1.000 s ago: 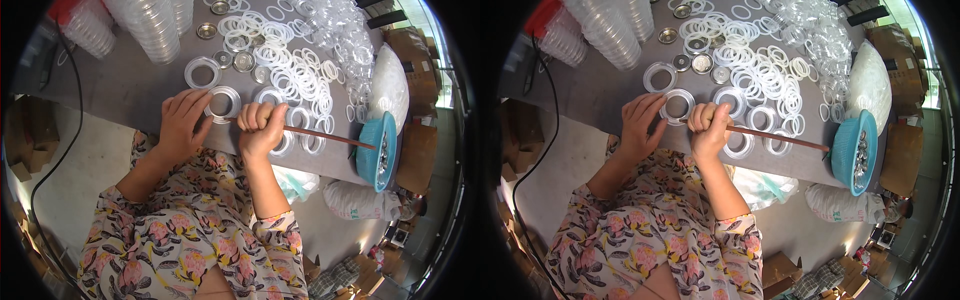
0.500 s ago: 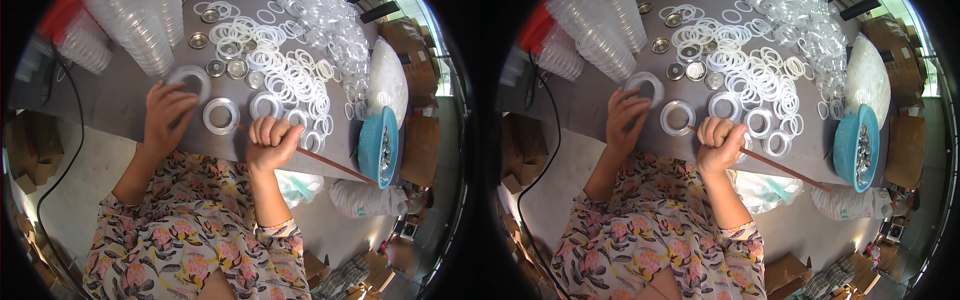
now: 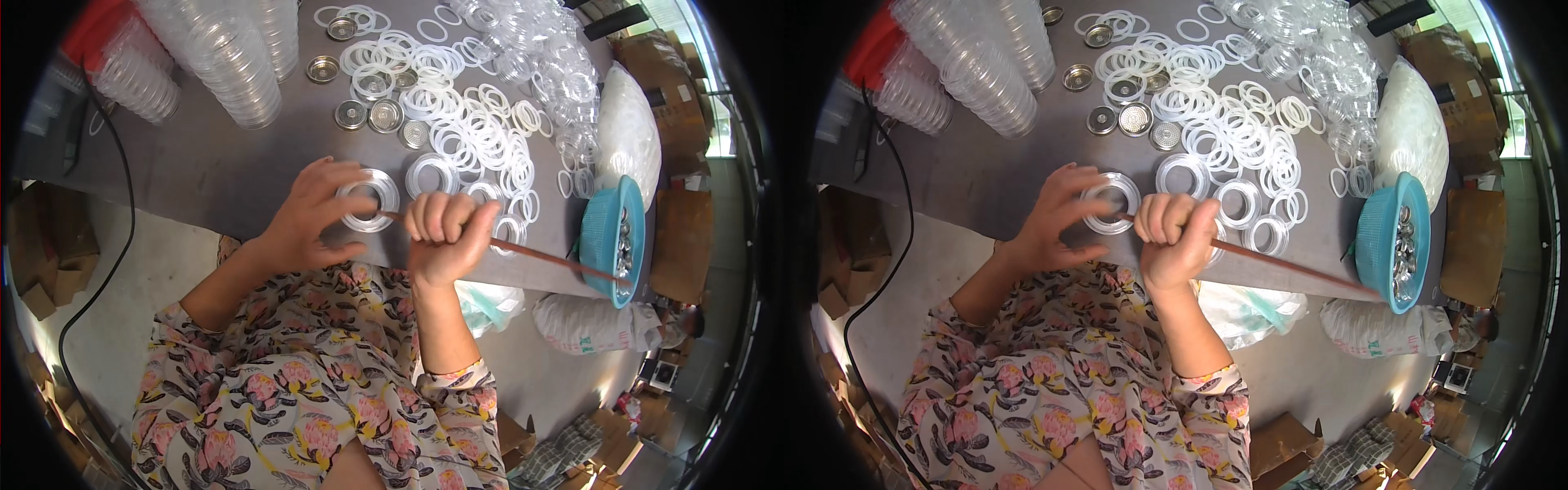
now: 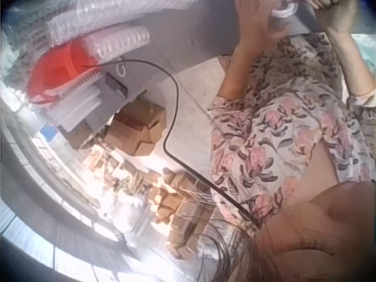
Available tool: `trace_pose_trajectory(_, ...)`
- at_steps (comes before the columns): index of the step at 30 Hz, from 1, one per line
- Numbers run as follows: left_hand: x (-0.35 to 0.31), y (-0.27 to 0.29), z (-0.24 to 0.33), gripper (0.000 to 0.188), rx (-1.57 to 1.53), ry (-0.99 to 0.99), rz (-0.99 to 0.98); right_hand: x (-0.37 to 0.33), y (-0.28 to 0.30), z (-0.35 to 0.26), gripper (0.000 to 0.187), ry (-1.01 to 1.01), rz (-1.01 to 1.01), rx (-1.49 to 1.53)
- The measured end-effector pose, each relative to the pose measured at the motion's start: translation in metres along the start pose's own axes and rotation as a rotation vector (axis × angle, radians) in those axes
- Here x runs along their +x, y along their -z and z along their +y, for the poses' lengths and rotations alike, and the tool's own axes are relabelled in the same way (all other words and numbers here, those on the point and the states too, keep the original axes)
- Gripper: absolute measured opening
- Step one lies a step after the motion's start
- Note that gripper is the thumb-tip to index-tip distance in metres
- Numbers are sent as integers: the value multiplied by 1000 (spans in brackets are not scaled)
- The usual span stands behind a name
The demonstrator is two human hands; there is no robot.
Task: The person uses a wooden stick to thread white plastic rings onto a clear plastic cylinder. They repeatedly pick up rings from a pile on the table and slide them onto the cylinder, occasionally adjusting the stack. The person also handles metal lids and stacks the finished cylinders on the table.
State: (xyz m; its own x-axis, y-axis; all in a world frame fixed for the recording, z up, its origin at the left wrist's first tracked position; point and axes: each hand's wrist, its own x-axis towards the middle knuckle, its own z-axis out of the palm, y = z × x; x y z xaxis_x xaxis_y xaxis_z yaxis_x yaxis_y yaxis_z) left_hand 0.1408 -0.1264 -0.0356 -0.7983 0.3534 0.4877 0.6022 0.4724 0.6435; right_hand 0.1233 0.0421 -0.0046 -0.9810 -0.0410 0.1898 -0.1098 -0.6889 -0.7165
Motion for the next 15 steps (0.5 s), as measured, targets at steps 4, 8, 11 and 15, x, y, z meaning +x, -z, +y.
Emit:
trace_pose_trajectory(4, -1, -24, -5, 74, -343, 290, 83, -1, -6, 17, 55, -191, 18, -40)
trace_pose_trajectory(8, 1, -29, -10, 74, -346, 284, 70, 14, -19, 30, 54, -196, -17, -135)
trace_pose_trajectory(11, -1, -30, -10, 74, -394, 301, 54, 32, -21, 38, 54, -71, -89, -248)
trace_pose_trajectory(15, -6, -35, -11, 75, -436, 333, 107, 36, -3, 23, 52, 57, -167, -418)
